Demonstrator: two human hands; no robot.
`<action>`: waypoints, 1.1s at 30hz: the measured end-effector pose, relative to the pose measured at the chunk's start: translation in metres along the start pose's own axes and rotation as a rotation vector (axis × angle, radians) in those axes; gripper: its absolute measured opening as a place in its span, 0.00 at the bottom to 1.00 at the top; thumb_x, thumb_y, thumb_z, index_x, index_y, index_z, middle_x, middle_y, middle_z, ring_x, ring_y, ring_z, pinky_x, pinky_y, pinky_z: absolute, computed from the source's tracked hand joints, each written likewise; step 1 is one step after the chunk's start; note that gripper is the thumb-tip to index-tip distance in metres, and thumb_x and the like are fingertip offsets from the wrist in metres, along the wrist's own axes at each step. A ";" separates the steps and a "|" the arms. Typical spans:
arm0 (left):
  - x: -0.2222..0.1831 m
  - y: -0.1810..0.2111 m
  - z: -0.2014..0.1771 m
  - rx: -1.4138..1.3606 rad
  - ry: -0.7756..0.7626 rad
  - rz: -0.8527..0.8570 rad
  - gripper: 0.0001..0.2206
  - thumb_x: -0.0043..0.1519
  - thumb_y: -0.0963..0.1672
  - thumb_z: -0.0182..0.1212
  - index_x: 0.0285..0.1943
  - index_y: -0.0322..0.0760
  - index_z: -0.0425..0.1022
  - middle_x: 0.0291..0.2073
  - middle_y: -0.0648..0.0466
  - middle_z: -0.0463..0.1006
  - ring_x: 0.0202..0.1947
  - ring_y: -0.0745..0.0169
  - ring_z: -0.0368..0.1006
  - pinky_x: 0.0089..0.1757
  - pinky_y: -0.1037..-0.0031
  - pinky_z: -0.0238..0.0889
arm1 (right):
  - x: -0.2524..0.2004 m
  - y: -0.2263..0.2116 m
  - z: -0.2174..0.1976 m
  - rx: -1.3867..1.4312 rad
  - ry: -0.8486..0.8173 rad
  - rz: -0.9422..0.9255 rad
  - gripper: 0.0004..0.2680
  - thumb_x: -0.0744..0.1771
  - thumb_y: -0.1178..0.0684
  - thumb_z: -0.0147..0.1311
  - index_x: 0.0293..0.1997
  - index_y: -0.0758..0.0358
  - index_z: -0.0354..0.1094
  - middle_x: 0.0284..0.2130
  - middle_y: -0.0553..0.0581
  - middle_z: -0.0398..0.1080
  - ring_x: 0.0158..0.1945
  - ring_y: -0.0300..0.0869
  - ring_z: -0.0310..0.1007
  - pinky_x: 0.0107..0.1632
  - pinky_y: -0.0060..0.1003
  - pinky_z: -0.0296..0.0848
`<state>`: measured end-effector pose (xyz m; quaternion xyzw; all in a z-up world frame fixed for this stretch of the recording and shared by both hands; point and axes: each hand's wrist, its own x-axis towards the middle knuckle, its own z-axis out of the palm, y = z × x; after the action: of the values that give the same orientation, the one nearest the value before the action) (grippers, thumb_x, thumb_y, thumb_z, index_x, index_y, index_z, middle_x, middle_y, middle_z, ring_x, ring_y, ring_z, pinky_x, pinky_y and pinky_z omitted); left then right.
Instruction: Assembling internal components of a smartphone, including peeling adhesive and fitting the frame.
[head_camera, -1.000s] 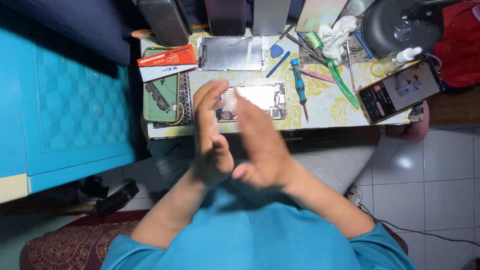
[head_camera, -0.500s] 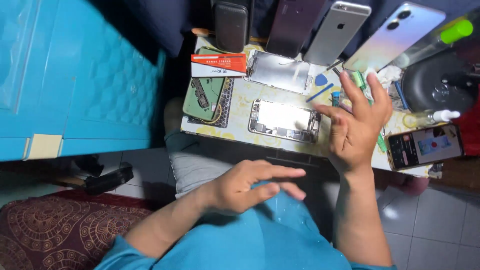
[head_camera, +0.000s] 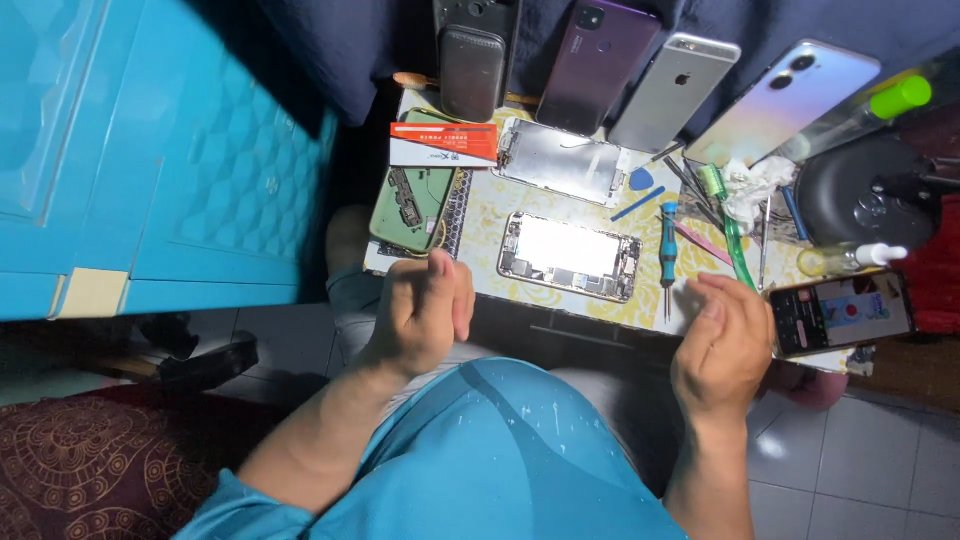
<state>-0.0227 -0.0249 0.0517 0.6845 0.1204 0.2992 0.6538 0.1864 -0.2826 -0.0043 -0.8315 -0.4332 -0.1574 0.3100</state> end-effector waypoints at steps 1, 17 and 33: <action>0.008 0.004 0.006 -0.005 -0.008 -0.002 0.33 0.74 0.50 0.30 0.11 0.43 0.65 0.04 0.58 0.67 0.07 0.68 0.64 0.21 0.85 0.60 | 0.001 -0.004 -0.001 -0.006 0.001 0.006 0.13 0.74 0.59 0.40 0.49 0.64 0.78 0.46 0.58 0.74 0.46 0.55 0.74 0.55 0.47 0.69; 0.105 -0.023 -0.041 1.298 -0.230 0.242 0.29 0.50 0.43 0.77 0.63 0.34 0.77 0.50 0.45 0.80 0.56 0.46 0.69 0.52 0.57 0.50 | -0.039 -0.001 -0.023 0.045 -0.010 0.031 0.13 0.74 0.44 0.43 0.50 0.49 0.79 0.49 0.52 0.75 0.55 0.51 0.71 0.59 0.45 0.63; 0.111 0.012 -0.043 1.240 -0.199 0.258 0.24 0.60 0.44 0.74 0.66 0.33 0.76 0.53 0.46 0.72 0.53 0.45 0.66 0.52 0.55 0.55 | 0.002 -0.002 -0.038 -0.016 0.055 0.015 0.06 0.71 0.55 0.59 0.45 0.64 0.81 0.43 0.59 0.78 0.47 0.53 0.74 0.52 0.46 0.69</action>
<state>0.0380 0.0707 0.0896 0.9690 0.1266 0.1852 0.1033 0.1865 -0.3051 0.0264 -0.8326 -0.4170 -0.1814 0.3162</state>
